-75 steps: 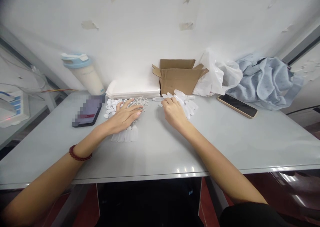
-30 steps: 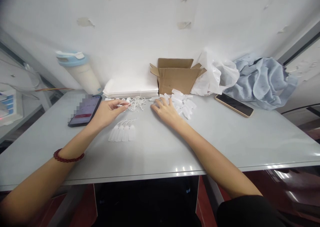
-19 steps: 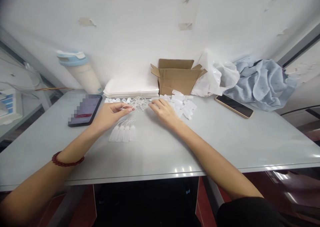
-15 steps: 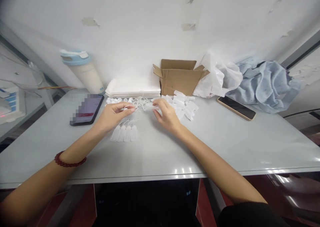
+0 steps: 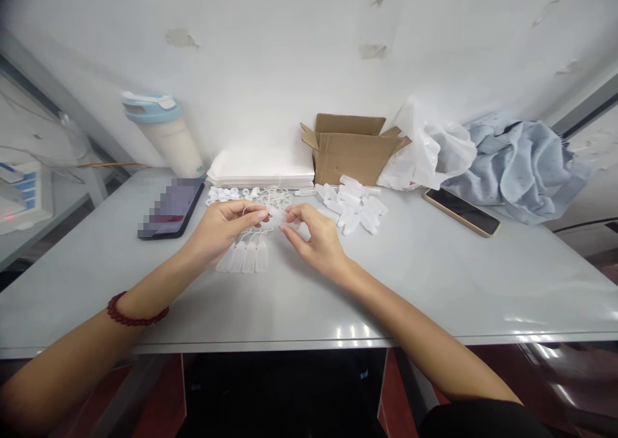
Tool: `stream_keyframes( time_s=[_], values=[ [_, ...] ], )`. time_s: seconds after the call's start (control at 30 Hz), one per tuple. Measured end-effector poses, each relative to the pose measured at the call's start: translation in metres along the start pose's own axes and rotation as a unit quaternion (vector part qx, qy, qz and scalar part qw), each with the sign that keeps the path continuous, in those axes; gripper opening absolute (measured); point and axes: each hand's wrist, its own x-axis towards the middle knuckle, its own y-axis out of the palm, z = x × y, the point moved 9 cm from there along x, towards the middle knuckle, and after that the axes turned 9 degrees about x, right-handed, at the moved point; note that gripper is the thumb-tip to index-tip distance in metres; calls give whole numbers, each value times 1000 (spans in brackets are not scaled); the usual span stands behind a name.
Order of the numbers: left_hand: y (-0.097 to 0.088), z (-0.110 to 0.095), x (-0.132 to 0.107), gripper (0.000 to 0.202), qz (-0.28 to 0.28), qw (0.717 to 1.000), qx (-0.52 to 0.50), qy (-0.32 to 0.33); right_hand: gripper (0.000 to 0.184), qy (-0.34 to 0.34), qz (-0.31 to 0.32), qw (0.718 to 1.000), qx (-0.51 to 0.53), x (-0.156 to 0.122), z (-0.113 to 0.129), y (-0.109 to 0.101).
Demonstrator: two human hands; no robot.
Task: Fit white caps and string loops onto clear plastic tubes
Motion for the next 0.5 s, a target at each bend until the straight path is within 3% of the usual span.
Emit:
stream_keyframes(
  time_s=[0.5],
  values=[
    [3, -2, 1, 21, 25, 1000, 11, 6, 4, -38, 51, 997, -46, -8, -4, 16]
  ],
)
